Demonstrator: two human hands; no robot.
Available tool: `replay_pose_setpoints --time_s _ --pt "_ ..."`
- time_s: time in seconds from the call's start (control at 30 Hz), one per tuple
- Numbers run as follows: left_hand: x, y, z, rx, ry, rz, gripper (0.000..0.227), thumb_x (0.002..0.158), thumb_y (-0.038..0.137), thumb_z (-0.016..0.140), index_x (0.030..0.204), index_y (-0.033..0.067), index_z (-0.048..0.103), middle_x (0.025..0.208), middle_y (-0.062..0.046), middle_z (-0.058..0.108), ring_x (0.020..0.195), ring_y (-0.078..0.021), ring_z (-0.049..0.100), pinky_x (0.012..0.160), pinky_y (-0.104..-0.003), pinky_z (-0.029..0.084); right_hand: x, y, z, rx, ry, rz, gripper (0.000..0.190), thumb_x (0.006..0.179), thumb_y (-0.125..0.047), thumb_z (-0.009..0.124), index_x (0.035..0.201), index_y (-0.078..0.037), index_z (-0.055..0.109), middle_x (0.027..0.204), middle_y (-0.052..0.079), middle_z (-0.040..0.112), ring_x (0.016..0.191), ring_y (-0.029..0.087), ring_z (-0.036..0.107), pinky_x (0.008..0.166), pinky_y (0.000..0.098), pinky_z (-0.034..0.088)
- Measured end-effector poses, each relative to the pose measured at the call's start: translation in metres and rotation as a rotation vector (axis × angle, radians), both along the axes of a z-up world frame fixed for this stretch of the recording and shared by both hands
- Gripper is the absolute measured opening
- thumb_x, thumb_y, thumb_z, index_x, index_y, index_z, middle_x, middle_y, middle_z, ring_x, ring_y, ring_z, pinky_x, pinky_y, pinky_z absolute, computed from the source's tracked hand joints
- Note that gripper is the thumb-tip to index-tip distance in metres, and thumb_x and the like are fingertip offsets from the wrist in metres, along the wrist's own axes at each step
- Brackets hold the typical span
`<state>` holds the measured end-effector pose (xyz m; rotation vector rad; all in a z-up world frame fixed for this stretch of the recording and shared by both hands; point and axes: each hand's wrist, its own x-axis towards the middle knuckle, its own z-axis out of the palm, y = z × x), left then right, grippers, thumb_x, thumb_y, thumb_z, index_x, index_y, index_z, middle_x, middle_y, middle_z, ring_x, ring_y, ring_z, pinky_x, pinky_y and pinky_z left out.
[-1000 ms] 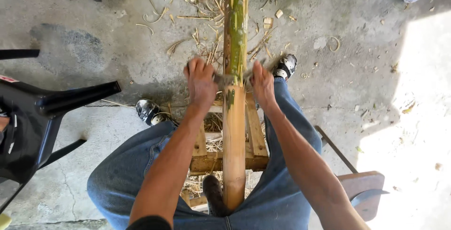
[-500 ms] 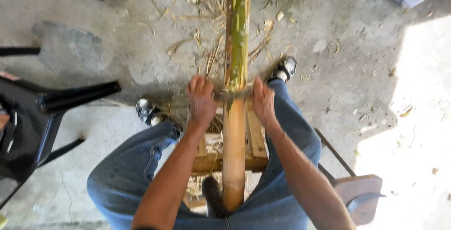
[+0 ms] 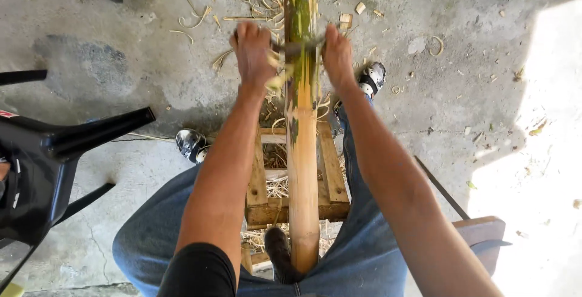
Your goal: Shave and peel the outer layer of a bamboo pole using a drawknife.
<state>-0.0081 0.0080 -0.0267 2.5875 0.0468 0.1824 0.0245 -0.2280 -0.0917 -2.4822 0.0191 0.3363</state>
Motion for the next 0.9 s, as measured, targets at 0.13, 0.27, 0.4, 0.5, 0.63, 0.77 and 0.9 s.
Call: replay_pose_setpoints --time_s 0.13,0.27,0.4,0.5,0.63,0.77,0.9 --pt "0.018 -0.004 0.009 -0.057 -0.174 0.083 0.023 0.084 0.008 0.086 0.082 0.0102 0.064 0.081 -0.007 0.060 0.092 -0.0284 0.049 0.079 -0.044 0.038 0.037 0.001 0.036 0.080 -0.096 0.158 0.016 0.117 -0.006 0.038 0.112 0.002 0.051 0.079 0.008 0.060 0.055 0.011 0.044 0.041 0.0227 0.036" --pt "-0.125 0.003 0.054 -0.043 0.063 -0.049 0.015 0.091 -0.001 0.077 0.085 0.0056 0.065 0.085 -0.010 0.060 0.091 -0.0265 0.053 0.079 -0.043 0.040 -0.149 -0.024 0.057 -0.456 -0.192 0.528 0.016 0.103 0.003 0.051 0.119 0.003 0.051 0.087 0.015 0.062 0.059 0.018 0.057 0.041 0.0276 0.044" --pt "-0.212 -0.003 0.096 -0.150 0.157 -0.164 0.015 0.075 0.004 0.077 0.078 0.0040 0.062 0.099 -0.021 0.063 0.111 -0.0358 0.055 0.095 -0.054 0.042 -0.264 -0.010 0.154 0.325 0.210 -0.129 0.032 0.112 -0.026 0.045 0.101 0.002 0.054 0.071 0.005 0.053 0.060 0.011 0.049 0.050 0.0269 0.040" --pt "-0.222 -0.003 0.082 -0.173 0.212 -0.187 0.016 0.079 0.006 0.078 0.078 0.0038 0.062 0.097 -0.020 0.063 0.110 -0.0357 0.055 0.094 -0.054 0.041 -0.261 -0.001 0.169 0.442 0.505 -0.449 0.057 0.112 -0.044 0.038 0.076 -0.004 0.052 0.059 0.002 0.047 0.051 0.010 0.039 0.046 0.0314 0.035" --pt "-0.129 0.008 0.081 -0.154 0.143 -0.193 0.028 0.076 0.016 0.085 0.077 0.0023 0.061 0.095 -0.020 0.062 0.107 -0.0379 0.054 0.089 -0.055 0.039 -0.168 0.020 0.139 0.353 0.419 -0.423 0.054 0.104 -0.049 0.031 0.072 -0.011 0.052 0.054 -0.001 0.041 0.045 0.012 0.029 0.038 0.0368 0.028" --pt "-0.088 0.012 0.056 -0.010 0.028 -0.227 0.021 0.081 0.008 0.082 0.081 0.0051 0.062 0.102 -0.016 0.063 0.116 -0.0322 0.056 0.097 -0.051 0.041 -0.144 0.017 0.103 0.291 0.264 -0.439 0.065 0.114 -0.051 0.034 0.069 -0.005 0.043 0.060 0.001 0.034 0.054 0.011 0.029 0.047 0.0367 0.025" --pt "-0.111 0.005 0.063 -0.020 0.022 -0.243 0.021 0.076 0.013 0.084 0.083 0.0037 0.065 0.100 -0.016 0.063 0.116 -0.0339 0.055 0.098 -0.054 0.040 -0.163 0.019 0.138 0.482 0.336 -0.521 0.058 0.110 -0.052 0.039 0.074 -0.008 0.048 0.061 -0.004 0.040 0.055 0.009 0.035 0.047 0.0335 0.030"
